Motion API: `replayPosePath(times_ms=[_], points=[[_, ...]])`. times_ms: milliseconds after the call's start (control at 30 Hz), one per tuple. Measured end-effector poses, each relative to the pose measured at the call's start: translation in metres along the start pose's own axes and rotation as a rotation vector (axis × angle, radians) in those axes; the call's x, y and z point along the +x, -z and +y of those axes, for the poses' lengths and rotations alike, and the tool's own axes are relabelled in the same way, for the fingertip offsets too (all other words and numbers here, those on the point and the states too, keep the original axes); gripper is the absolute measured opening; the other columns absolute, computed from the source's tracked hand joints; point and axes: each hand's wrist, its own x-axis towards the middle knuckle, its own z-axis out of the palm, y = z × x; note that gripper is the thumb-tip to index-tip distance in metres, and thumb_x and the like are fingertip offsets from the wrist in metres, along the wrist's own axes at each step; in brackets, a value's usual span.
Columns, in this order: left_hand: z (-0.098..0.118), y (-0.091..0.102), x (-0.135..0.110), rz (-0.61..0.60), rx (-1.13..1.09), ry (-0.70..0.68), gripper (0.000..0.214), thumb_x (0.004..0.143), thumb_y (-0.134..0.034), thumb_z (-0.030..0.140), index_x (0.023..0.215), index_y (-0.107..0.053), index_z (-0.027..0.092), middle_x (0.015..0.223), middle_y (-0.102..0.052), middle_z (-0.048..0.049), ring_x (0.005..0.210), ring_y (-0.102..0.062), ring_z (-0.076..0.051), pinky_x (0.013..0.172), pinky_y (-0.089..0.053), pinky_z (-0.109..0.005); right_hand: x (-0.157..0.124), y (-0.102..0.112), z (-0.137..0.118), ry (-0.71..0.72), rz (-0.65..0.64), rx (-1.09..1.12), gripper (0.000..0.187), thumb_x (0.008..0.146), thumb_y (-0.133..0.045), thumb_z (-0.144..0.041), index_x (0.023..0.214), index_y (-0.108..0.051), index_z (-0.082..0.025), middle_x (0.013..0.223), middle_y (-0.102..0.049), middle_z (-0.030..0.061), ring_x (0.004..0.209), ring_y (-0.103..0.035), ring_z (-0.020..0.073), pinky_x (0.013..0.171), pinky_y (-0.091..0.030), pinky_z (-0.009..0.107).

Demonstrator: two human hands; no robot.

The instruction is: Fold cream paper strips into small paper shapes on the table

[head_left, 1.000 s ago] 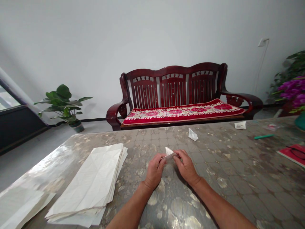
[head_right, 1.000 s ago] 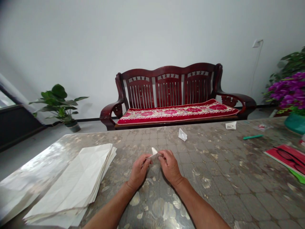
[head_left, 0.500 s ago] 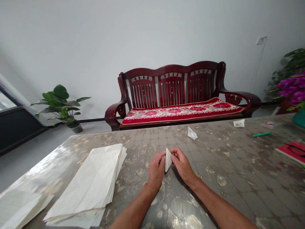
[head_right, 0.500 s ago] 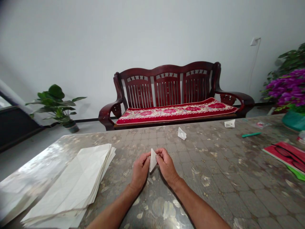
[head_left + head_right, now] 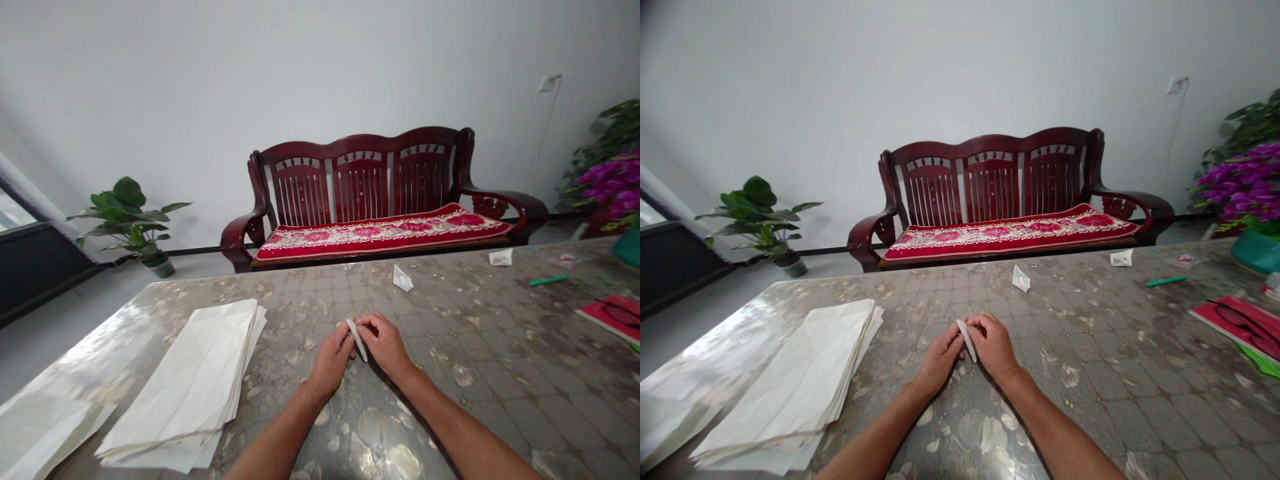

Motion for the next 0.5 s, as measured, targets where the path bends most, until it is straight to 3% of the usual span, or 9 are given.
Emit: replayPosePath(times_ms=[100, 267, 367, 500], points=[[-0.004, 0.0, 0.002, 0.013, 0.025, 0.013, 0.041, 0.09, -0.044, 0.034, 0.125, -0.06, 0.019, 0.09, -0.068, -0.0008, 0.064, -0.057, -0.012, 0.069, -0.05, -0.026, -0.003, 0.001, 0.0, 0.015, -0.066, -0.035, 0.011, 0.081, -0.058, -0.024, 0.085, -0.067, -0.02, 0.084, -0.064, 0.0029, 0.075, -0.06, 0.0163, 0.069, -0.049, 0.027], [-0.004, -0.001, 0.006, 0.07, 0.151, 0.008, 0.041, 0.088, -0.044, 0.029, 0.123, -0.062, 0.018, 0.09, -0.072, -0.0028, 0.078, -0.065, -0.018, 0.075, -0.052, -0.03, -0.006, -0.001, -0.001, 0.046, -0.113, -0.109, 0.028, 0.071, -0.055, -0.008, 0.094, -0.065, -0.02, 0.092, -0.066, 0.0033, 0.082, -0.062, 0.0164, 0.07, -0.05, 0.026], [-0.001, -0.001, 0.007, 0.105, 0.221, -0.001, 0.039, 0.087, -0.045, 0.027, 0.12, -0.064, 0.018, 0.098, -0.074, -0.0054, 0.092, -0.067, -0.021, 0.083, -0.051, -0.032, -0.005, -0.002, -0.002, 0.059, -0.126, -0.15, 0.027, 0.073, -0.053, -0.007, 0.093, -0.065, -0.02, 0.09, -0.066, 0.0035, 0.081, -0.061, 0.0165, 0.072, -0.049, 0.026], [0.006, -0.004, 0.008, 0.143, 0.321, 0.037, 0.037, 0.086, -0.046, 0.022, 0.119, -0.064, 0.02, 0.104, -0.074, -0.0068, 0.093, -0.068, -0.022, 0.082, -0.049, -0.03, -0.005, -0.002, -0.004, 0.052, -0.125, -0.173, 0.023, 0.075, -0.055, -0.01, 0.092, -0.065, -0.021, 0.089, -0.066, 0.0036, 0.078, -0.061, 0.0166, 0.069, -0.049, 0.026]])
